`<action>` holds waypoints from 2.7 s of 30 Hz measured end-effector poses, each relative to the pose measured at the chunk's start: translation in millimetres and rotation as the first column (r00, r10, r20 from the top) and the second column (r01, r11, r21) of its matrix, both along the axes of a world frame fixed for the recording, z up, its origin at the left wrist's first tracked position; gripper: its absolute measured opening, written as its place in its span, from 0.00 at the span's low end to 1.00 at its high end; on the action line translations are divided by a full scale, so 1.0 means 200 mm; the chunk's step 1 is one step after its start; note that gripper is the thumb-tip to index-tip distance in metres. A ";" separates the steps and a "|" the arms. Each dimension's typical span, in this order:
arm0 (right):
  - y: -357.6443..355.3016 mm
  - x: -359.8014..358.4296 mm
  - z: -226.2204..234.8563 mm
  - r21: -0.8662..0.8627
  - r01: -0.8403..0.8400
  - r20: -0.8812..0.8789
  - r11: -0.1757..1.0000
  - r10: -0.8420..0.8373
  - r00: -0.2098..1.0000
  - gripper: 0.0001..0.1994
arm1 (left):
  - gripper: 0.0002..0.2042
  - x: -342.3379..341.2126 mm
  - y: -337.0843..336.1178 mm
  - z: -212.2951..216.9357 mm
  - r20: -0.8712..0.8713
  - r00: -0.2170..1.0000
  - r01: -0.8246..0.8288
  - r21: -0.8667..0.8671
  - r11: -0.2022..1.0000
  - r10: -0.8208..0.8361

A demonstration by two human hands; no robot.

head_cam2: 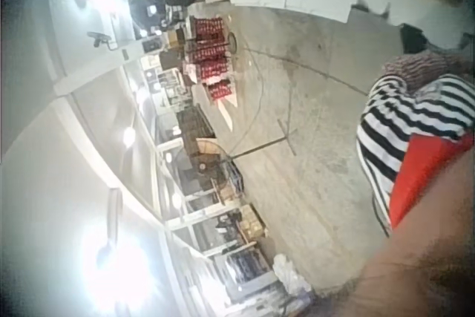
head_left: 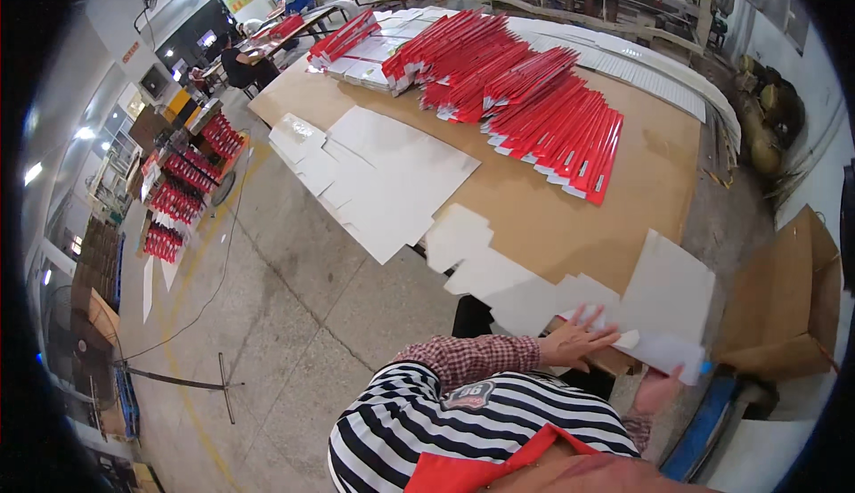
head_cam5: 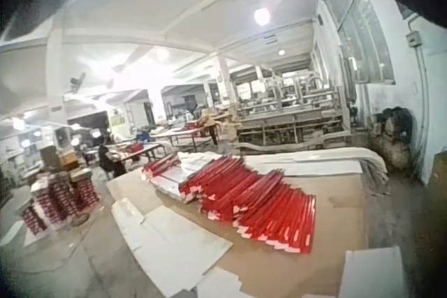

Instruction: The person repeatedly picks up a flat white paper sheet and a red printed paper sheet from a table. They fold the white sheet around the red sheet to form a small packet and place it on a growing stack. The process is repeated continuously throughout the video.

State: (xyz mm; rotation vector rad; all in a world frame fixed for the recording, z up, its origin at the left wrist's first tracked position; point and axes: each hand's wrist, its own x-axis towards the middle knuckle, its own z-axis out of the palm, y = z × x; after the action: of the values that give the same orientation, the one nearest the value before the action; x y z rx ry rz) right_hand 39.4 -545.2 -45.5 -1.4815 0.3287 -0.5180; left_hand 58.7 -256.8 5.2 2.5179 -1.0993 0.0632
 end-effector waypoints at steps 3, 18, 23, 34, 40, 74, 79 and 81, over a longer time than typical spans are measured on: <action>0.15 0.10 0.08 -0.301 -0.157 -0.004 0.941 0.163 0.987 0.26 | 0.58 0.00 -0.07 0.14 -0.220 0.954 0.165 -0.178 0.970 -0.203; 0.77 0.42 0.65 -0.853 -0.352 0.048 0.384 0.730 0.682 0.34 | 0.17 0.24 0.97 0.19 -0.308 0.944 -0.115 0.022 0.993 0.116; 0.79 0.44 0.42 -0.937 -0.311 -0.336 -0.161 0.660 0.671 0.36 | 0.20 0.36 0.94 0.30 -0.443 0.862 -0.316 -0.085 0.945 0.248; 1.22 0.53 0.47 -0.792 -0.602 -0.087 0.103 0.957 0.278 0.23 | 0.23 -0.18 0.93 -0.04 0.092 0.752 -0.659 0.134 0.740 0.652; 1.20 0.52 0.42 -0.865 -0.455 -0.302 -0.210 0.943 0.139 0.25 | 0.26 -0.41 0.99 0.21 0.168 0.926 -0.372 0.243 0.896 0.339; 0.79 0.41 0.40 -0.870 -0.493 -0.305 0.008 0.777 0.551 0.43 | 0.57 0.14 0.64 0.07 0.078 0.938 -0.337 -0.031 0.941 0.339; 0.78 0.42 0.43 -0.863 -0.504 -0.284 0.038 0.789 0.544 0.43 | 0.56 0.13 0.65 0.07 0.004 0.945 -0.323 -0.113 0.939 0.326; 0.78 0.42 0.45 -0.863 -0.503 -0.268 0.051 0.798 0.540 0.42 | 0.56 0.13 0.65 0.08 -0.004 0.947 -0.318 -0.133 0.939 0.321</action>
State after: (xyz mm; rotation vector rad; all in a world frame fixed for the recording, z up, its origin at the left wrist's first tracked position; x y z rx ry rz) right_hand 123.9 -389.2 44.2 -2.3173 -1.1218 -0.0472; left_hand 84.9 -127.3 20.9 2.5529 -0.6567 0.2400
